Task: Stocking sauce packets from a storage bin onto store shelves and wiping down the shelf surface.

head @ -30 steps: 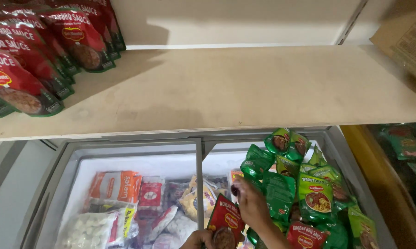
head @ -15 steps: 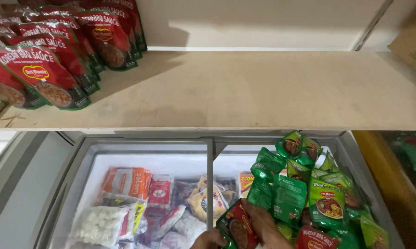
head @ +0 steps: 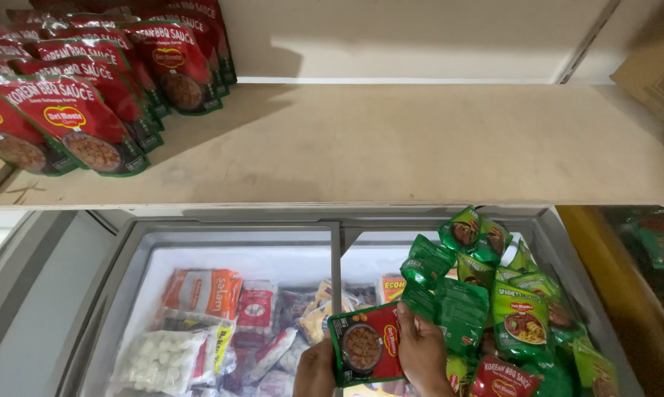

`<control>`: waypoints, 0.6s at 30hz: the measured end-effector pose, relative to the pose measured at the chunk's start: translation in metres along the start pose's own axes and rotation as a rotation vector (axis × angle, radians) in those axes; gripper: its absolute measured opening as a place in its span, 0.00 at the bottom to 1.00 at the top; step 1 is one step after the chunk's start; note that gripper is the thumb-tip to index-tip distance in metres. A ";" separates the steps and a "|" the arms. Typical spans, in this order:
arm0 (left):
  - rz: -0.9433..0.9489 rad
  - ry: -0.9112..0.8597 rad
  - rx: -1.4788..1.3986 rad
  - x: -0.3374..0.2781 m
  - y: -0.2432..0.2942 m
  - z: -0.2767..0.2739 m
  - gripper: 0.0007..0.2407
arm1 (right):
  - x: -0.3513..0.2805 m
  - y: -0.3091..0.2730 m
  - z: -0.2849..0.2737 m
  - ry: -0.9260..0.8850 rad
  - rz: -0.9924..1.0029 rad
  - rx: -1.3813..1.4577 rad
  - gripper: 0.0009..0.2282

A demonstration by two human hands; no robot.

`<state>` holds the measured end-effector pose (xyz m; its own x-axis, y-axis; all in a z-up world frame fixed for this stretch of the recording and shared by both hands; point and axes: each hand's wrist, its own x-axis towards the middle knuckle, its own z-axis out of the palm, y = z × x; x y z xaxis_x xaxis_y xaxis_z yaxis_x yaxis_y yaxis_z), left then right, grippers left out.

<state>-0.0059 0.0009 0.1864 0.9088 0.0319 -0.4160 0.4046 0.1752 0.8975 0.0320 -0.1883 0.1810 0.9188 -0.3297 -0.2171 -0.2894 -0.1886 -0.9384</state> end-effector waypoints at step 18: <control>0.078 0.089 -0.279 0.055 -0.080 -0.061 0.21 | -0.072 0.033 0.069 -0.141 -0.958 -0.384 0.19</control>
<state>0.0050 0.0482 0.0827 0.9184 0.1402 -0.3700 0.2796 0.4317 0.8576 -0.0251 -0.1068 0.1469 0.8245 0.2197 0.5214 0.5347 -0.6039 -0.5911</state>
